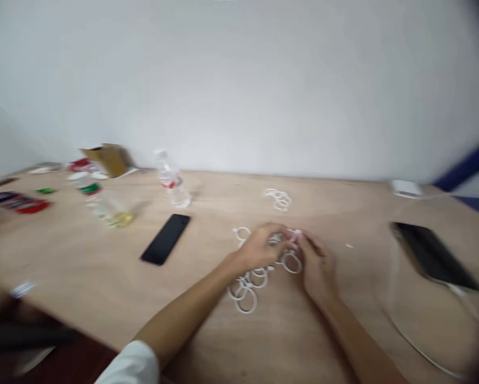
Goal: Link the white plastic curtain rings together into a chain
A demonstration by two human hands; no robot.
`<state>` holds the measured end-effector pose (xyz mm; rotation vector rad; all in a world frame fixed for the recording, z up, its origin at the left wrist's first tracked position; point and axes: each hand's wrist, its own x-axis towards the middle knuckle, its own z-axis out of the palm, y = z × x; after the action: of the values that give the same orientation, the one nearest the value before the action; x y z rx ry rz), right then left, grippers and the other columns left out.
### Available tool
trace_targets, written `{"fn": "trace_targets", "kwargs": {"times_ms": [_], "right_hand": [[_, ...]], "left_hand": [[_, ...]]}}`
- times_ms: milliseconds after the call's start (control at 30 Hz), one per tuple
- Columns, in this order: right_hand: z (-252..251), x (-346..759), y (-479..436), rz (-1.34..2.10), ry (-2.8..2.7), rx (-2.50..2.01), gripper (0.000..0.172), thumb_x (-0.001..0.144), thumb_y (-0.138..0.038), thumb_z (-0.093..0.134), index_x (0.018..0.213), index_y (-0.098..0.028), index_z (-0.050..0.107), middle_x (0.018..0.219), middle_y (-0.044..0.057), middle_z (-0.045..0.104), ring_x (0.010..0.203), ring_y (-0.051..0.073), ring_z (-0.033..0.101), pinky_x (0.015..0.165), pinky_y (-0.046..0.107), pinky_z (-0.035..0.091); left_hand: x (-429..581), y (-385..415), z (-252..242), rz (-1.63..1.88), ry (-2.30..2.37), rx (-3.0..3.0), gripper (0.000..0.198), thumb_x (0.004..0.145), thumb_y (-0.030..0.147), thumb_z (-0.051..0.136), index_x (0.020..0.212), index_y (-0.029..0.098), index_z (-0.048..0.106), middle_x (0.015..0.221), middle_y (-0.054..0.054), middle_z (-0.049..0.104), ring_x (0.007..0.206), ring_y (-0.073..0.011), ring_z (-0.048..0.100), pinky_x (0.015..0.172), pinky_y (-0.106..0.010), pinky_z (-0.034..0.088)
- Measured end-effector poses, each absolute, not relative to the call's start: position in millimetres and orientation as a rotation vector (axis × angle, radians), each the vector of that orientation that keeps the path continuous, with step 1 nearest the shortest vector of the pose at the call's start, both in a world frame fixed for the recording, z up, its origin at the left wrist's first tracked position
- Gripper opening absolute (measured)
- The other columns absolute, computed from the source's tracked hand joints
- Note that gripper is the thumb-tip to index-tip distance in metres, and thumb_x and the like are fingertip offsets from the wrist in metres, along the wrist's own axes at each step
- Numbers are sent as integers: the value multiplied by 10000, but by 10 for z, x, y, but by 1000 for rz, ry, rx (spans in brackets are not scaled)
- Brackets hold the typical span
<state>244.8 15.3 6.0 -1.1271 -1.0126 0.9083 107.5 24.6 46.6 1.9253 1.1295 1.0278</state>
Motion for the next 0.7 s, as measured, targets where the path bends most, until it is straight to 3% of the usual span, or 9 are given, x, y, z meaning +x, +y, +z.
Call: {"fn": "trace_targets", "kwargs": {"times_ms": [133, 367, 500, 600, 700], "right_hand": [[70, 2431, 197, 1053, -927, -1059, 239, 744, -404, 647, 809, -186, 719, 807, 46, 726, 761, 210, 648, 687, 334, 513], [33, 2453, 178, 1132, -922, -985, 218, 768, -381, 636, 778, -183, 728, 779, 40, 716, 733, 196, 639, 706, 324, 501], [11, 2456, 191, 1092, -949, -1030, 227, 786, -379, 620, 804, -181, 729, 754, 36, 707, 717, 187, 628, 677, 303, 487], [22, 2446, 179, 999, -1011, -1123, 232, 793, -373, 604, 819, -180, 731, 759, 44, 705, 719, 194, 619, 663, 308, 474], [29, 2428, 164, 885, -1221, -1095, 153, 778, -282, 610, 793, -208, 743, 842, 52, 716, 851, 211, 616, 781, 338, 461]], "left_hand": [[1046, 300, 444, 1003, 1098, 1998, 71, 798, 248, 617, 827, 190, 648, 972, -46, 689, 962, -184, 608, 903, -303, 446], [1063, 264, 422, 964, 1185, 2018, 80, 794, 277, 621, 809, 206, 655, 962, -35, 691, 971, -190, 609, 890, -298, 445], [1017, 284, 531, 857, 1190, 2055, 188, 798, 371, 612, 828, 195, 671, 914, -31, 705, 896, -184, 622, 833, -273, 458], [950, 452, 608, 698, 1148, 2138, 329, 854, 447, 507, 895, 174, 685, 878, -29, 712, 824, -175, 623, 778, -260, 467], [930, 815, 552, 693, 1281, 2240, 397, 912, 423, 378, 931, 166, 680, 910, -47, 706, 844, -189, 612, 790, -290, 471]]}}
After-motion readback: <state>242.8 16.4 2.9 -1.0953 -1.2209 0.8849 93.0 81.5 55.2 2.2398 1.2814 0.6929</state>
